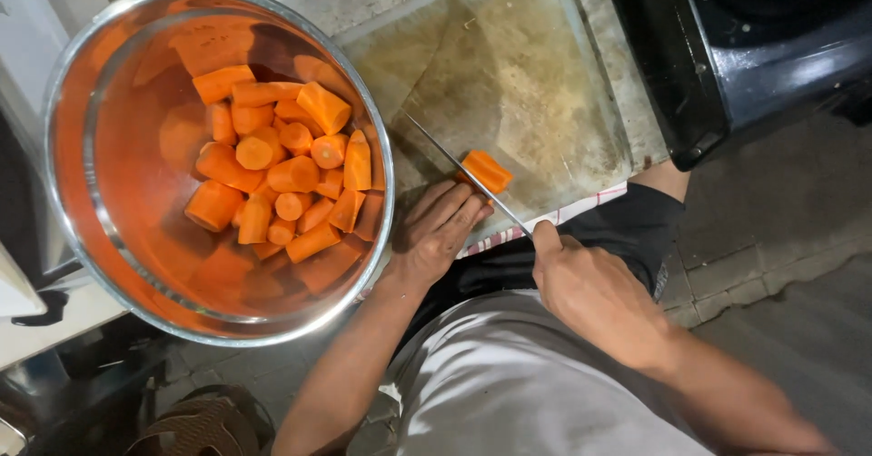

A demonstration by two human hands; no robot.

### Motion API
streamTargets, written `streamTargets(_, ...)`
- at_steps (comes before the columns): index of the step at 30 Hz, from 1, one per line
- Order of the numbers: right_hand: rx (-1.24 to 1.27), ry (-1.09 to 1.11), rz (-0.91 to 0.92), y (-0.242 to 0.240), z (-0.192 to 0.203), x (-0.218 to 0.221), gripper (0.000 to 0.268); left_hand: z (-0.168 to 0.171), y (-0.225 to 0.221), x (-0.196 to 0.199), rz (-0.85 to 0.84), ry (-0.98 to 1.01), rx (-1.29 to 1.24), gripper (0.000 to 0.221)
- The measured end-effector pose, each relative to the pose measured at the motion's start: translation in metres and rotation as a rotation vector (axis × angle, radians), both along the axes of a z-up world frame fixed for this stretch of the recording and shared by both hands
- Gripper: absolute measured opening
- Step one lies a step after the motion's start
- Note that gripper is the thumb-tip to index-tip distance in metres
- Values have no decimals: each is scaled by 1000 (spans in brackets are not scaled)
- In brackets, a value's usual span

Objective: Dicing a carrot on a cutting board and transferring the pieces into a metal bowl.

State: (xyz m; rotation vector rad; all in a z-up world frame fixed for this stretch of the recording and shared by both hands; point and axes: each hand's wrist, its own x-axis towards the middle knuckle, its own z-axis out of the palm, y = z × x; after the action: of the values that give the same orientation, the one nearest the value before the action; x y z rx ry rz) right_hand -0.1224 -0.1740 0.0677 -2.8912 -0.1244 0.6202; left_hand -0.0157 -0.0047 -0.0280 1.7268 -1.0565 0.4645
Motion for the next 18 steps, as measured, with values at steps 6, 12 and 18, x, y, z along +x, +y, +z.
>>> streamTargets(6, -40, -24, 26, 0, -15, -3, 7, 1, -2, 4, -9, -41, -44, 12)
streamTargets(12, 79, 81, -68, 7, -33, 0, 14, 29, 3, 1, -21, -63, 18, 12)
streamTargets(18, 177, 3, -101, 6, -33, 7, 14, 17, 1, -3, 56, -136, 82, 10)
